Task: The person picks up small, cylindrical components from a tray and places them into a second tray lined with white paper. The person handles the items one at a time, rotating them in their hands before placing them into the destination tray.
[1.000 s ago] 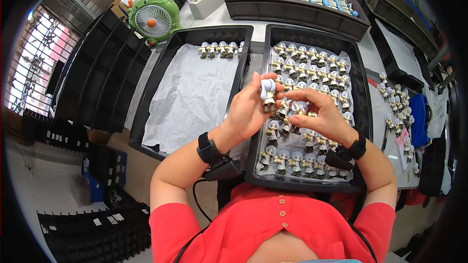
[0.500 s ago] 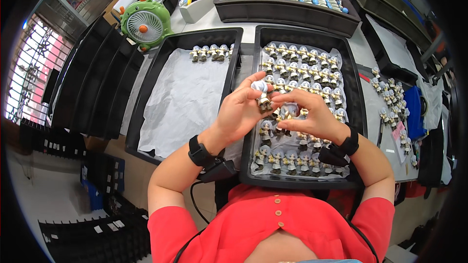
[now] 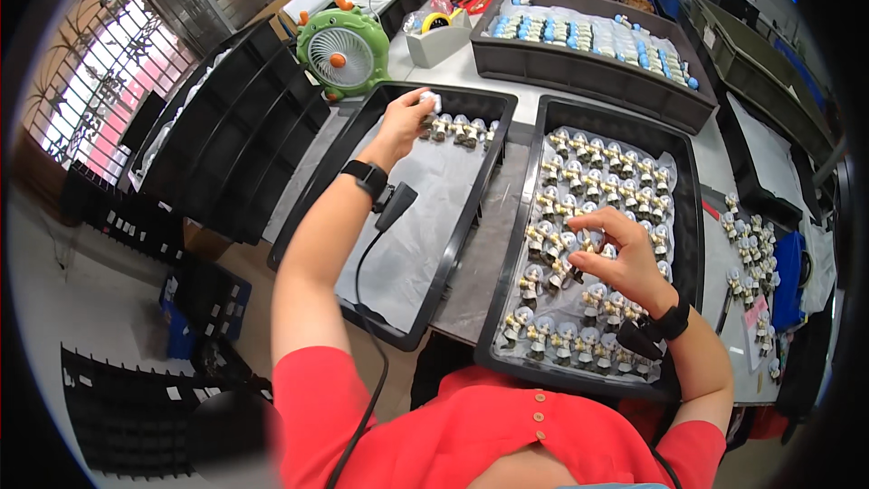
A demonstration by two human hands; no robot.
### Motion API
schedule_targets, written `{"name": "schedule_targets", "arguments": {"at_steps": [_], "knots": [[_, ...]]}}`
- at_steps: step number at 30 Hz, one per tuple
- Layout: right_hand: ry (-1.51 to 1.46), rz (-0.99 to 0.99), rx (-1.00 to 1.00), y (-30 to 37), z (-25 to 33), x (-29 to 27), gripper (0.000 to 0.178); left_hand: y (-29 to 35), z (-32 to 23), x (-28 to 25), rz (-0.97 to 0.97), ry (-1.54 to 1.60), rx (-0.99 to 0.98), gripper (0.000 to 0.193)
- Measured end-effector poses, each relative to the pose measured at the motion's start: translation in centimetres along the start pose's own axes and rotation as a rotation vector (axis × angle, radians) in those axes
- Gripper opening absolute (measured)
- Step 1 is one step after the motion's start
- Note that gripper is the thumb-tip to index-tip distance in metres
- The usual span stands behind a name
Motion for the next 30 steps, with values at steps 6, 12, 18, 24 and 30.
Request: {"name": "schedule_targets", "arguments": {"at_steps": [6, 12, 18, 24, 30], "knots": [[0.021, -0.009, 0.114, -0.1, -1.5, -0.6, 0.032, -7.7, 4.3, -9.2, -0.495, -0.635, 0.230, 0.039], [0.039, 0.029, 0.180, -0.2, -1.9, -0.5, 0.033, -7.3, 4.7, -8.2, -0.480, -0.914, 0.213, 0.032], [0.035, 0.049, 0.181, -0.5, -2.2, -0.1, 0.032, -9.0, 7.1, -9.4, -0.342, -0.775, 0.186, 0.036], [0.040, 0.043, 0.189, -0.4, -2.3, -0.2, 0.032, -8.5, 7.5, -8.4, -0.348, -0.748, 0.288, 0.038], [-0.086, -0.126, 0.283, -0.3, -4.9, -1.2, 0.035, -6.0, 3.2, -7.6, -0.531, -0.947, 0.627, 0.043]]}}
Point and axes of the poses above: each hand's wrist, its own y-axis away from the middle knuckle, its own x-axis out of the palm, z = x × y, the point moved 7 cm from there along -y, towards the middle knuckle, and after that the axes turned 4 degrees about y, right-handed, at the moved point
